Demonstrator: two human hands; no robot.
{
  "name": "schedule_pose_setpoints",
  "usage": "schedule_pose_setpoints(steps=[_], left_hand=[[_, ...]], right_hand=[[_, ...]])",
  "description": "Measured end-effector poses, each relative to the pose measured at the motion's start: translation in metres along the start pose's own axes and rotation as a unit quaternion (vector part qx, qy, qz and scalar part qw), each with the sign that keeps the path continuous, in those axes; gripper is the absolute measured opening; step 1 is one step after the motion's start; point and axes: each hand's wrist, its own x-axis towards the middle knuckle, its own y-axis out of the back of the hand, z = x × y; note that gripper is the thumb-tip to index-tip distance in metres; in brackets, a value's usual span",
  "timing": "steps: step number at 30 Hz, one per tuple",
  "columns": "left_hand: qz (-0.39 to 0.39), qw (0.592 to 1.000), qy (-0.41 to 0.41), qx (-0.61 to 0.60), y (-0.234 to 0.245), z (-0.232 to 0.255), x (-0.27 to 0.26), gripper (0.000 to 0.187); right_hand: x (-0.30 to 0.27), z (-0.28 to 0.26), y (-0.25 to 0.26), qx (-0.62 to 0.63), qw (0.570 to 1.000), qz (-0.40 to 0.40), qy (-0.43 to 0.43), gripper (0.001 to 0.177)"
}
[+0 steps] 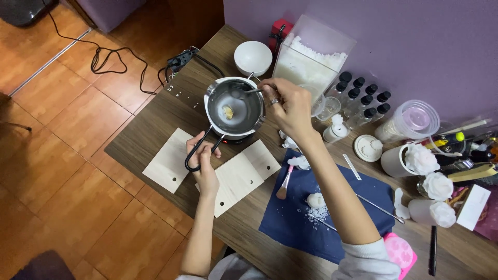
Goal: The person is detailing a wax object with flakes and then scooping wax into a melting pot.
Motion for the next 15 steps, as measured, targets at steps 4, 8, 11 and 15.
schedule_pose_setpoints(steps=[4,8,11,15], left_hand=[[0.000,1.000,-0.001,0.003,0.0011,-0.0016,0.0011,0.026],[0.001,1.000,-0.003,0.005,0.0012,-0.0014,0.0013,0.026],[0.003,1.000,-0.003,0.002,0.0002,-0.0007,0.0016,0.027],[0.005,1.000,-0.002,-0.005,0.0010,-0.0043,0.0018,0.027]], right_hand=[[0.0006,0.0018,-0.0009,0.010,1.000,0.004,-0.008,0.012],[0.0021,0.0023,-0.0010,0.027,1.000,0.001,-0.011,0.013],[0.0033,0.0016,-0.0006,0.043,0.999,-0.002,-0.019,0.014],[0.0032,0.0030,-0.0019,0.081,0.996,-0.002,-0.031,0.015]])
